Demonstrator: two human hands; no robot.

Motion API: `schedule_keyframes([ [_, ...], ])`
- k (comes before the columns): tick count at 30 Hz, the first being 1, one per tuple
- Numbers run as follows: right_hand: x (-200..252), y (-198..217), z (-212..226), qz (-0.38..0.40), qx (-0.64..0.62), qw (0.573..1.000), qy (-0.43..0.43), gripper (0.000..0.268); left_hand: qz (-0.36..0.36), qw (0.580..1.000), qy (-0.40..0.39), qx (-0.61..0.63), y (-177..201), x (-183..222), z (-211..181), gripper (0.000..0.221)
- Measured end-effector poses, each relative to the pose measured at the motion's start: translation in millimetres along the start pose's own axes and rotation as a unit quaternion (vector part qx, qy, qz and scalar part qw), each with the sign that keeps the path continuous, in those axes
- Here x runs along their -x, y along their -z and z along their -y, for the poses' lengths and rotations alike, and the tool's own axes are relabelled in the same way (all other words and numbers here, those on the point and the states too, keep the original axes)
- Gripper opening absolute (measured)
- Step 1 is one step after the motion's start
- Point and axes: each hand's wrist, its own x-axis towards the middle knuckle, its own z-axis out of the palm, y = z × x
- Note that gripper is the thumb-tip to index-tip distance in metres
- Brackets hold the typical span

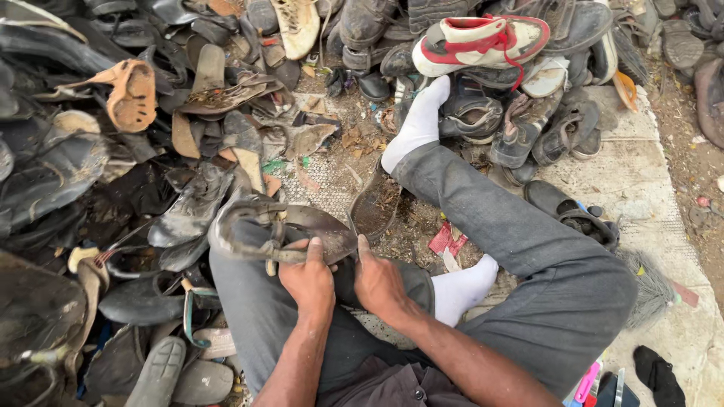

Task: The person sits on the ground and uses a small knife to scrape residue and dirt off the bottom of a shoe sole.

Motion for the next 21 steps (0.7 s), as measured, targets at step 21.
schedule_keyframes([
  [21,48.2,20.9,-17.6,-0.001,-0.09,0.992,-0.089,0.048,-0.089,0.966,-0.195,0.141,32.2,-60.1,-87.1,0.026],
])
